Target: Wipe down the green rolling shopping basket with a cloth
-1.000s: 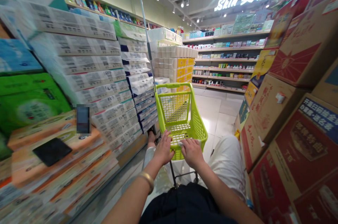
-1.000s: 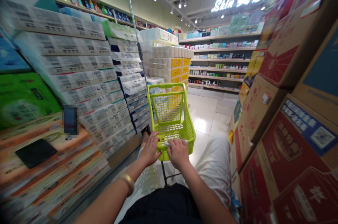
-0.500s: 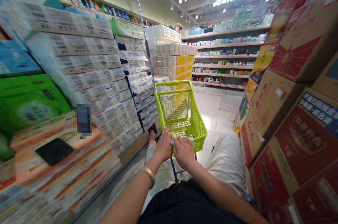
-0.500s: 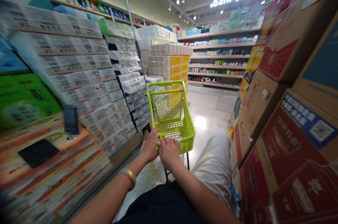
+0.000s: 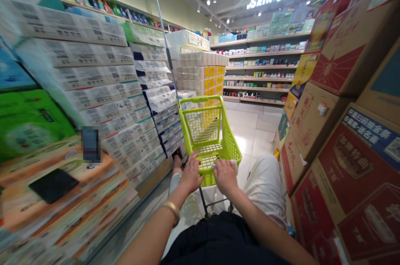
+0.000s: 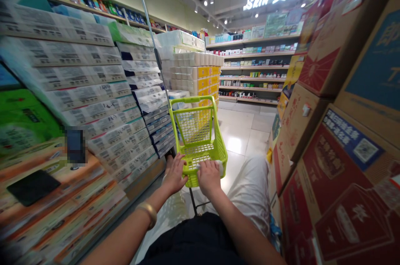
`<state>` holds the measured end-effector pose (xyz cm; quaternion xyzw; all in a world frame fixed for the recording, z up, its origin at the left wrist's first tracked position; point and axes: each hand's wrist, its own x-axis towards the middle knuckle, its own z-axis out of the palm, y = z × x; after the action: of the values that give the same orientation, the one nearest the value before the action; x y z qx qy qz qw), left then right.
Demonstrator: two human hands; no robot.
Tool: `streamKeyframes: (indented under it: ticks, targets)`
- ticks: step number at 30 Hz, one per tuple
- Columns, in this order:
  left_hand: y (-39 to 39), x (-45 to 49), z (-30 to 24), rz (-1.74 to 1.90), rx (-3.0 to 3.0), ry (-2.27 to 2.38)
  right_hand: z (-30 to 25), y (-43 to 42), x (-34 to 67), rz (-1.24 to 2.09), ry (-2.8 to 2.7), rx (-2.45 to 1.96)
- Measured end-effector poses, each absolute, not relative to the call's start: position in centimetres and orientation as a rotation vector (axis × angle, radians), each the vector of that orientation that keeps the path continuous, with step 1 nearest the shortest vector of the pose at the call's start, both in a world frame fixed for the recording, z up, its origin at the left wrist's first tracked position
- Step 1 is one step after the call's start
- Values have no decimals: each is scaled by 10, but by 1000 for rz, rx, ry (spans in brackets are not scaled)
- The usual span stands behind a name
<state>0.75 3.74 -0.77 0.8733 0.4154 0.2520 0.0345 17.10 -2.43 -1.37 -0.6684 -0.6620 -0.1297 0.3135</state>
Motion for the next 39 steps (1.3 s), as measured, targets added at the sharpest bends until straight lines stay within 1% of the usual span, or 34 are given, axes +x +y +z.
streamKeyframes:
  ticks: [5,12,14,18,23,27,32,36,39]
  targets:
    - [38,4,-8,792,2726,1270,-11,-22,139,-305,-1994,-1599]
    - [40,0,-7,775,2727,1258,-14,-32,208,-331,-1838,-1639]
    - [40,0,-7,766,2722,1264,-15,-32,215,-340,-1784,-1681]
    - [41,1,-9,793,2713,1263,-18,-28,182,-329,-1689,-1761]
    - [44,-4,-13,836,2711,1213,-20,-27,141,-323,-1895,-1578]
    - [46,-10,-14,828,2706,1171,-19,-32,169,-319,-1927,-1535]
    - [45,-10,-13,812,2705,1176,-15,-34,211,-348,-1797,-1628]
    - [44,-8,-13,813,2697,1196,-11,-26,187,-332,-1675,-1816]
    - [44,-8,-14,824,2685,1198,-11,-22,152,-283,-1797,-1732]
